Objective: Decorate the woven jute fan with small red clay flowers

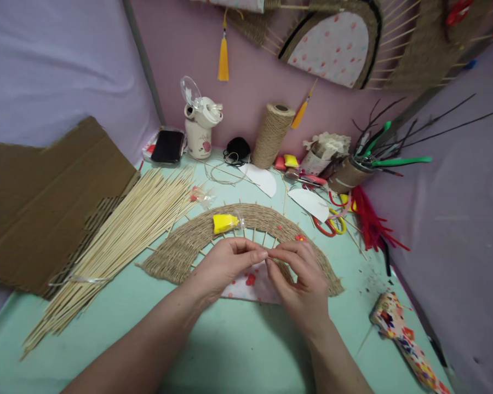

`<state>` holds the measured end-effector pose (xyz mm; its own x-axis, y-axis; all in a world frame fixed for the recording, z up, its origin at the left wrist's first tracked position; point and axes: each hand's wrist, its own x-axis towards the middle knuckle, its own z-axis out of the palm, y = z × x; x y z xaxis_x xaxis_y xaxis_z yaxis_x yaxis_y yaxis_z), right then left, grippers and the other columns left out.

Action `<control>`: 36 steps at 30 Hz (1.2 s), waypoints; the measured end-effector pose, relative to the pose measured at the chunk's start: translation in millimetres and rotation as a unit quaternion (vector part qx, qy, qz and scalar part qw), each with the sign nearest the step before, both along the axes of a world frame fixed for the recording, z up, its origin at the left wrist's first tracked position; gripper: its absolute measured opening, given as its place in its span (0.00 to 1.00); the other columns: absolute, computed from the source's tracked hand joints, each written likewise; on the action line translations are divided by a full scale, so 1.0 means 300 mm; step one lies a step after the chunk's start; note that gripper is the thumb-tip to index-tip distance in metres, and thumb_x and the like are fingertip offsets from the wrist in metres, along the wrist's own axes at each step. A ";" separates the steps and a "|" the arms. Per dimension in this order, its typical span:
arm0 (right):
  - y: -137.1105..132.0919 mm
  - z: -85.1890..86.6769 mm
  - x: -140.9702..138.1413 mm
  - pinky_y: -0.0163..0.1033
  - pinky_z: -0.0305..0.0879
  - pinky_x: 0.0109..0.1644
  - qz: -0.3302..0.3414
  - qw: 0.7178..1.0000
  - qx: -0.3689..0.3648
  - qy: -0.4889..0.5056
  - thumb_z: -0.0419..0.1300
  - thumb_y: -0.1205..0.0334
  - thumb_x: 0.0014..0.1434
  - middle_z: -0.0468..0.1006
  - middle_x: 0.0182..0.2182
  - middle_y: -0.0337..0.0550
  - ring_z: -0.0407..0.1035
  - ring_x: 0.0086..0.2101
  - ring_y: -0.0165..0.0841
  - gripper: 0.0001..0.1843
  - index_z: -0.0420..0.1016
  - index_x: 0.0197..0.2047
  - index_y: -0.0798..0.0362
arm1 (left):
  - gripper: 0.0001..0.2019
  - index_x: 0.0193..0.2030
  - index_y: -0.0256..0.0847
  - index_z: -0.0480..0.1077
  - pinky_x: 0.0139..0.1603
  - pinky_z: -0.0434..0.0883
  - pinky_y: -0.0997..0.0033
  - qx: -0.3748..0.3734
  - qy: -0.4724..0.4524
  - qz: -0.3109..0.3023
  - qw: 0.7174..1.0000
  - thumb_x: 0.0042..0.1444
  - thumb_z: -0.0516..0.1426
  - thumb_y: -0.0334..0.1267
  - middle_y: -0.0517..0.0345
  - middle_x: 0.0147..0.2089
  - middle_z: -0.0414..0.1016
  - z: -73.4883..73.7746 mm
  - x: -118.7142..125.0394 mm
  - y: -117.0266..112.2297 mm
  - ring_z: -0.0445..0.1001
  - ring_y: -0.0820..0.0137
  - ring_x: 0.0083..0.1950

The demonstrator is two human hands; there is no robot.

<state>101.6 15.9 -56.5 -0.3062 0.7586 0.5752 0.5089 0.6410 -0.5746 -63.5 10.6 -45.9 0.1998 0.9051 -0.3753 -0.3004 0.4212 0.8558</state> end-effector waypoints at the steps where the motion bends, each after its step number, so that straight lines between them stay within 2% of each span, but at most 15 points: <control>1: 0.001 -0.001 0.000 0.45 0.62 0.42 -0.004 1.000 0.007 -0.010 0.60 0.69 0.59 0.74 0.34 0.41 0.68 0.38 0.35 0.07 0.74 0.40 0.48 | 0.15 0.28 0.36 0.75 0.34 0.63 0.71 0.005 0.002 -0.010 1.000 0.44 0.68 0.47 0.60 0.26 0.73 0.000 0.000 0.000 0.67 0.73 0.28; 7: -0.004 -0.014 -0.008 0.46 0.57 0.44 -0.036 0.997 0.039 -0.059 0.60 0.70 0.53 0.73 0.32 0.40 0.66 0.36 0.36 0.06 0.69 0.34 0.50 | 0.08 0.28 0.37 0.76 0.37 0.63 0.71 0.049 0.067 -0.070 0.994 0.48 0.64 0.41 0.60 0.29 0.74 0.002 -0.003 0.002 0.68 0.73 0.32; 10: -0.007 -0.007 -0.005 0.46 0.55 0.44 -0.032 0.998 0.002 -0.061 0.58 0.69 0.52 0.72 0.31 0.39 0.65 0.36 0.36 0.05 0.66 0.31 0.50 | 0.07 0.29 0.38 0.76 0.38 0.64 0.71 0.047 0.103 -0.087 0.990 0.49 0.62 0.40 0.58 0.32 0.75 0.008 -0.004 0.002 0.69 0.72 0.34; 12: -0.005 0.005 0.004 0.45 0.56 0.44 -0.027 0.999 -0.034 -0.025 0.56 0.70 0.53 0.71 0.30 0.39 0.65 0.36 0.35 0.05 0.64 0.29 0.50 | 0.07 0.28 0.38 0.74 0.36 0.63 0.72 0.038 0.114 -0.091 0.989 0.49 0.62 0.39 0.58 0.32 0.75 0.013 -0.006 0.001 0.69 0.72 0.33; 14: 0.000 0.016 0.017 0.43 0.58 0.43 -0.026 0.996 -0.077 0.022 0.55 0.70 0.53 0.70 0.30 0.38 0.65 0.35 0.35 0.06 0.63 0.29 0.50 | 0.07 0.28 0.38 0.73 0.34 0.63 0.73 0.031 0.109 -0.071 0.991 0.50 0.62 0.40 0.59 0.31 0.75 0.018 -0.010 0.002 0.69 0.73 0.31; 16: 0.006 0.021 0.027 0.42 0.59 0.42 -0.021 0.991 -0.126 0.031 0.55 0.70 0.54 0.70 0.30 0.38 0.65 0.35 0.34 0.06 0.64 0.29 0.50 | 0.07 0.29 0.38 0.72 0.34 0.63 0.74 0.024 0.087 -0.020 0.996 0.49 0.63 0.39 0.60 0.31 0.74 0.025 -0.014 0.005 0.69 0.75 0.31; 19: 0.004 0.016 0.028 0.41 0.56 0.42 0.020 0.981 -0.185 -0.054 0.57 0.71 0.55 0.73 0.30 0.37 0.66 0.36 0.34 0.06 0.68 0.30 0.50 | 0.09 0.30 0.38 0.71 0.35 0.65 0.76 0.004 0.012 0.048 0.999 0.46 0.65 0.37 0.60 0.32 0.74 0.039 -0.018 0.011 0.70 0.76 0.32; 22: -0.011 0.010 0.012 0.42 0.52 0.44 0.058 0.964 -0.215 -0.144 0.60 0.72 0.55 0.75 0.33 0.36 0.65 0.39 0.35 0.07 0.72 0.32 0.49 | 0.11 0.32 0.38 0.71 0.34 0.66 0.77 -0.021 -0.060 0.079 0.995 0.44 0.67 0.35 0.62 0.31 0.73 0.050 -0.019 0.015 0.70 0.78 0.31; 24: -0.020 0.008 0.001 0.42 0.50 0.45 0.069 0.954 -0.234 -0.175 0.61 0.72 0.56 0.75 0.34 0.35 0.65 0.40 0.35 0.07 0.72 0.32 0.49 | 0.11 0.33 0.38 0.71 0.34 0.66 0.79 -0.024 -0.075 0.096 0.992 0.44 0.68 0.33 0.63 0.30 0.72 0.050 -0.020 0.015 0.69 0.79 0.31; 29: -0.025 0.003 -0.005 0.42 0.49 0.45 0.067 0.945 -0.248 -0.203 0.63 0.70 0.57 0.75 0.35 0.36 0.65 0.41 0.36 0.06 0.71 0.33 0.50 | 0.09 0.33 0.38 0.72 0.33 0.65 0.81 -0.020 -0.078 0.115 0.990 0.45 0.67 0.32 0.64 0.30 0.71 0.045 -0.022 0.015 0.68 0.80 0.31; 36: -0.023 0.003 0.005 0.43 0.49 0.44 0.089 0.944 -0.226 -0.223 0.60 0.69 0.61 0.76 0.36 0.37 0.65 0.41 0.36 0.06 0.75 0.34 0.48 | 0.07 0.34 0.37 0.73 0.33 0.67 0.82 -0.009 -0.101 0.131 0.986 0.47 0.66 0.29 0.62 0.30 0.73 0.033 -0.022 0.017 0.70 0.80 0.31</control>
<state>102.9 9.1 -55.6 -0.5874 0.8092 -0.0116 0.6724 0.4800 -0.5635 -70.1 15.8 -36.0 0.0320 0.9292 -0.3683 -0.5650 0.3208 0.7602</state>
